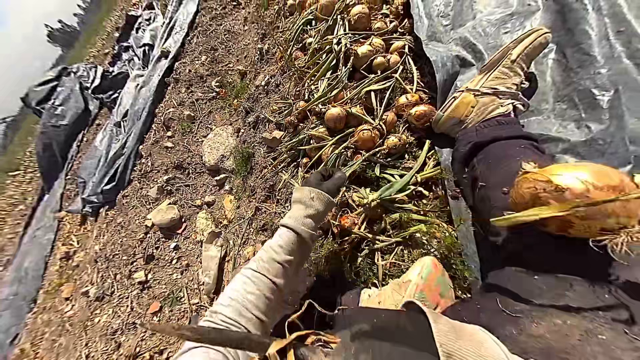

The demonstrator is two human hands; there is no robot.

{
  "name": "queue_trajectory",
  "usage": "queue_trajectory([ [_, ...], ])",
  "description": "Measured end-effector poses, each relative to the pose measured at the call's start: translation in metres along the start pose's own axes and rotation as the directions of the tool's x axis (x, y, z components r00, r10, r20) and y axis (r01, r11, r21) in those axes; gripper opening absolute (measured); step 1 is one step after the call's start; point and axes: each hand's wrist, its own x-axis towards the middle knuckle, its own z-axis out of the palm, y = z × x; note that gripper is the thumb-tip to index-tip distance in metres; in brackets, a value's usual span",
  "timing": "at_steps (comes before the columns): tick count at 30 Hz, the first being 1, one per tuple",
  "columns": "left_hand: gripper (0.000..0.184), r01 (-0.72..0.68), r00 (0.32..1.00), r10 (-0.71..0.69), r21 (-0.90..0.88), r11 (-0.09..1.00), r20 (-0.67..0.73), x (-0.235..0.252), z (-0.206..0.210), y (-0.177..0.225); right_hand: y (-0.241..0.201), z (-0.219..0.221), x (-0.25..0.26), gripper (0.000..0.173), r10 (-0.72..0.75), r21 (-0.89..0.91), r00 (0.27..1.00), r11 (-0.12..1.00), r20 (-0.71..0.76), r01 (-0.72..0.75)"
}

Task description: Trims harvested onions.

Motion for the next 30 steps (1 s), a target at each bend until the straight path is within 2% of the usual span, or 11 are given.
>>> queue_trajectory([
  [3,0.034,-0.052,0.994,-0.017,0.618,0.785,0.104,0.057,0.007,-0.028,0.024,-0.019,0.006,0.028,0.068,0.296,0.974,0.955,-0.215,-0.001],
  [6,0.06,-0.022,0.986,-0.125,0.831,0.555,0.11,0.085,0.023,-0.037,0.047,-0.028,0.021,0.036,0.225,0.645,0.919,0.763,-0.324,0.04],
  [9,0.054,-0.004,0.989,-0.111,0.784,0.621,0.093,0.097,0.021,-0.053,0.069,-0.03,0.033,0.043,0.261,0.789,0.859,0.57,-0.441,0.232],
  [11,0.059,0.048,0.996,-0.083,0.623,0.781,0.027,0.095,0.006,-0.064,0.03,-0.027,0.023,0.04,0.315,0.673,0.758,0.708,-0.571,0.213],
  [13,0.083,0.171,0.983,-0.146,0.282,0.944,-0.107,0.079,-0.007,-0.06,-0.062,-0.014,0.022,0.034,0.662,0.697,0.445,0.709,-0.603,-0.109],
  [14,0.091,0.188,0.975,-0.176,0.082,0.979,-0.134,0.064,-0.015,-0.051,-0.072,-0.013,0.026,0.035,0.689,0.677,0.379,0.711,-0.617,-0.191],
  [16,0.079,0.141,0.973,-0.177,-0.226,0.964,-0.148,0.033,-0.031,-0.041,-0.042,-0.014,0.035,0.036,0.62,0.594,0.397,0.778,-0.676,-0.205],
  [19,0.054,0.081,0.983,-0.145,-0.436,0.897,-0.117,-0.011,-0.041,-0.036,0.084,-0.037,0.067,0.053,0.286,0.27,0.406,0.958,-0.868,-0.099],
  [23,0.031,0.09,0.996,-0.081,-0.5,0.861,0.041,-0.075,-0.022,-0.035,0.078,-0.057,0.063,0.093,0.096,-0.079,0.425,0.923,-0.9,-0.376],
  [26,0.033,0.107,0.991,-0.058,-0.442,0.89,0.123,-0.093,-0.01,-0.038,0.089,-0.054,0.058,0.066,-0.167,-0.277,0.365,0.921,-0.916,-0.275],
  [30,0.072,-0.196,0.967,0.181,0.073,0.978,0.178,-0.094,-0.028,-0.065,0.088,-0.056,0.058,0.025,0.051,0.022,0.389,0.997,-0.92,-0.078],
])
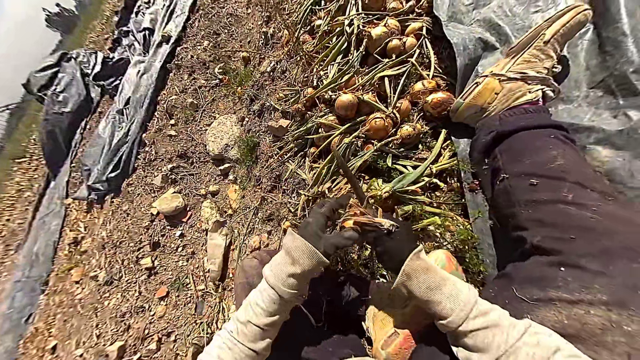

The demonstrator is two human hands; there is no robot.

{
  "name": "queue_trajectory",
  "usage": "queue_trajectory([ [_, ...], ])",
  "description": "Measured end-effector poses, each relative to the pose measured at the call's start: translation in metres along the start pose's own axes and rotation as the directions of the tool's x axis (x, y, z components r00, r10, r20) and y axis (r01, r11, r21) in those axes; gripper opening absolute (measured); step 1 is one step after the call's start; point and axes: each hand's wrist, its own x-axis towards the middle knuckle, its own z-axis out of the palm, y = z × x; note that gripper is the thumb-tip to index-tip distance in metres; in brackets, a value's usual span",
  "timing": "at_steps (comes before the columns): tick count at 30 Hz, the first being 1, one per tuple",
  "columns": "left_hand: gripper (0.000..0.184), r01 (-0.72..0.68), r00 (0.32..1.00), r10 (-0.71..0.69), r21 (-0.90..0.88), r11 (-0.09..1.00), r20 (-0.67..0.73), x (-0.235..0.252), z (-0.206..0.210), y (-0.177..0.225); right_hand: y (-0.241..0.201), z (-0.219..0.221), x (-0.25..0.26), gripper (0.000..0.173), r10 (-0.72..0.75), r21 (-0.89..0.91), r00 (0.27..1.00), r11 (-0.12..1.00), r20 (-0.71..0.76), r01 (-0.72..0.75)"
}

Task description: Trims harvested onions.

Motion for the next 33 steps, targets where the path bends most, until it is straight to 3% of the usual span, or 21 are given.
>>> queue_trajectory([
  [2,0.096,-0.135,0.983,0.167,0.327,0.935,-0.07,0.004,-0.005,0.004,-0.006,-0.002,0.003,0.033,0.074,-0.022,0.997,0.997,0.012,-0.074],
  [4,0.096,-0.262,0.944,0.326,0.467,0.845,-0.059,0.003,-0.003,0.008,-0.007,-0.001,0.006,0.043,0.087,-0.039,0.996,0.995,0.02,-0.086],
  [7,0.05,-0.358,0.923,0.381,0.458,0.814,0.044,0.006,0.003,0.01,-0.01,-0.003,0.004,0.045,0.051,-0.06,0.994,0.997,0.095,-0.045],
  [9,0.041,-0.393,0.913,0.392,0.516,0.761,0.116,0.01,0.002,0.009,-0.008,-0.008,0.001,0.048,0.025,-0.114,0.988,0.993,0.149,-0.008],
  [12,0.032,-0.344,0.939,0.275,0.572,0.744,0.208,0.005,0.0,0.016,-0.011,-0.009,-0.006,0.048,0.023,-0.091,0.974,0.996,0.224,-0.002],
  [13,0.019,-0.328,0.945,0.259,0.565,0.757,0.202,0.001,0.002,0.013,-0.012,-0.008,-0.009,0.048,0.02,-0.084,0.966,0.996,0.258,0.002],
  [15,0.013,-0.329,0.944,0.266,0.568,0.755,0.193,-0.001,0.007,0.004,-0.014,-0.004,-0.011,0.049,0.078,-0.082,0.954,0.995,0.289,-0.057],
  [18,0.022,-0.185,0.977,0.212,0.573,0.799,0.021,0.003,0.012,-0.002,-0.018,-0.002,-0.019,0.051,0.08,-0.068,0.94,0.996,0.332,-0.06],
  [20,0.043,0.212,0.976,-0.163,0.476,0.854,-0.141,0.021,-0.002,-0.002,-0.028,-0.008,-0.04,0.052,-0.01,-0.071,0.89,0.996,0.457,0.047],
  [21,0.05,0.406,0.913,-0.352,0.373,0.835,-0.205,0.034,-0.012,-0.009,-0.032,-0.011,-0.05,0.048,-0.055,-0.047,0.878,0.995,0.475,0.088],
  [22,0.05,0.493,0.862,-0.441,0.214,0.843,-0.251,0.044,-0.021,-0.021,-0.032,-0.014,-0.05,0.041,-0.092,-0.044,0.892,0.991,0.444,0.124],
  [24,0.029,0.394,0.849,-0.451,-0.24,0.887,-0.276,0.049,-0.028,-0.032,-0.024,-0.023,-0.033,0.046,-0.066,-0.193,0.944,0.972,0.324,0.134],
  [25,0.023,0.298,0.864,-0.452,-0.499,0.814,-0.221,0.041,-0.024,-0.026,-0.02,-0.027,-0.026,0.062,-0.021,-0.295,0.964,0.95,0.266,0.102],
  [27,0.027,0.153,0.928,-0.354,-0.747,0.647,-0.117,0.023,-0.009,-0.004,-0.021,-0.027,-0.012,0.08,0.001,-0.456,0.985,0.886,0.174,0.08],
  [29,0.028,0.051,0.966,-0.226,-0.77,0.636,-0.122,-0.002,0.006,0.008,-0.021,-0.023,-0.008,0.091,-0.086,-0.515,0.989,0.847,0.117,0.134],
  [31,0.032,-0.048,0.988,-0.063,-0.659,0.751,-0.143,-0.021,0.02,0.007,-0.017,-0.018,-0.009,0.092,-0.189,-0.53,0.978,0.823,0.087,0.206],
  [33,0.035,-0.077,0.99,-0.008,-0.581,0.81,-0.142,-0.027,0.031,0.012,-0.018,-0.017,-0.012,0.072,-0.201,-0.457,0.977,0.864,0.067,0.209],
])
